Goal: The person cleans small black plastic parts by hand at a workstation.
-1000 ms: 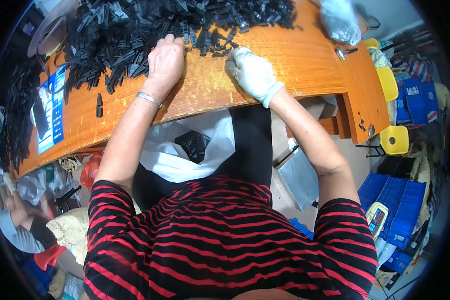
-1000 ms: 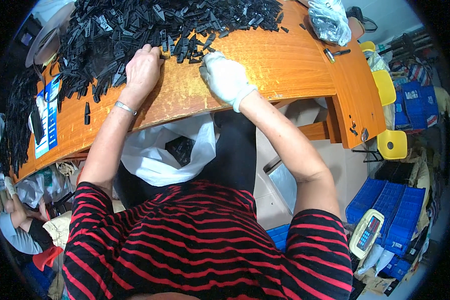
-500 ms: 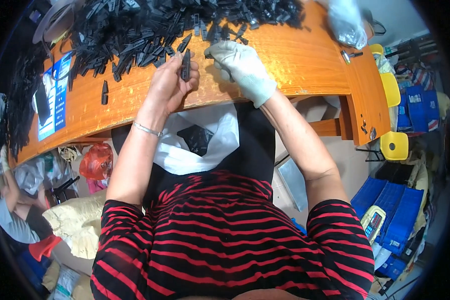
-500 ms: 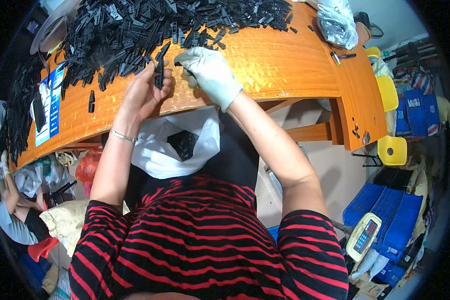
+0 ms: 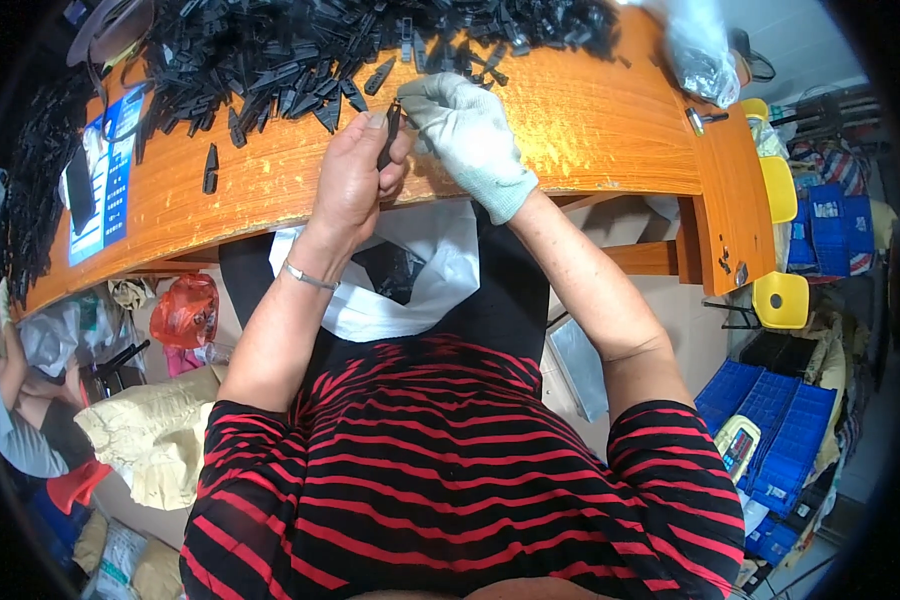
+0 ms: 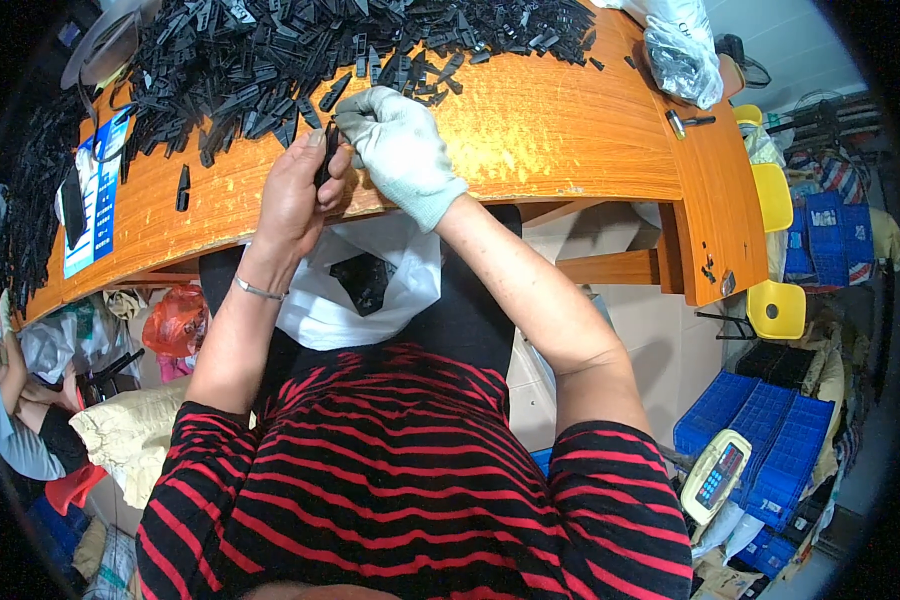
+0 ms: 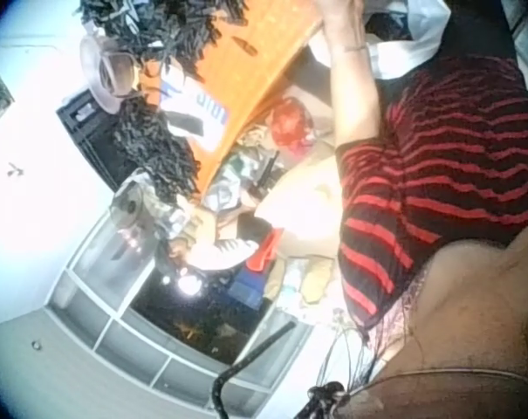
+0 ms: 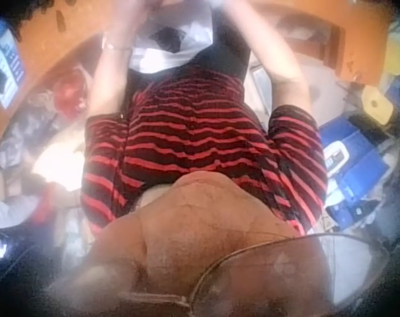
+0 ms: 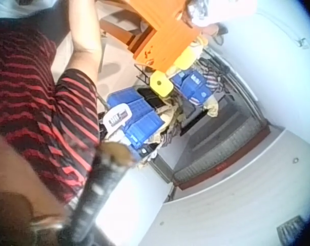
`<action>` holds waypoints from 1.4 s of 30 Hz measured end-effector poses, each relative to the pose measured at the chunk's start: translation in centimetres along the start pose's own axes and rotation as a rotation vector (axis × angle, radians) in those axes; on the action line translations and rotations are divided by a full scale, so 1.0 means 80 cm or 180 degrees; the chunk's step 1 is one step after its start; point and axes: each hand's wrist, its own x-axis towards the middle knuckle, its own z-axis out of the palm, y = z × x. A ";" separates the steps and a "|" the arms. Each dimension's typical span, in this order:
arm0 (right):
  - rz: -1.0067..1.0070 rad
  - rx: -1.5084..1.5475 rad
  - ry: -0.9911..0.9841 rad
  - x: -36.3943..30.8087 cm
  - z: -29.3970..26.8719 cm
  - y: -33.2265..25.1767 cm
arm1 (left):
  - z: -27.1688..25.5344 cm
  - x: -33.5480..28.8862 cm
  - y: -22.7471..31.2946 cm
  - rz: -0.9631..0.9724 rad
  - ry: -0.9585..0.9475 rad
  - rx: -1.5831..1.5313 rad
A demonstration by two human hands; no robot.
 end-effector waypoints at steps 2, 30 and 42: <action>-0.0071 0.0093 0.0045 -0.003 0.002 0.002 | -0.001 0.000 -0.001 0.0033 -0.0048 0.0042; -0.0248 -0.1118 -0.0259 -0.015 -0.010 -0.011 | 0.017 0.011 -0.009 0.0179 0.0540 0.0796; 0.1260 0.1488 -0.0996 -0.034 -0.031 0.013 | 0.013 -0.021 -0.019 0.0085 0.0265 0.0503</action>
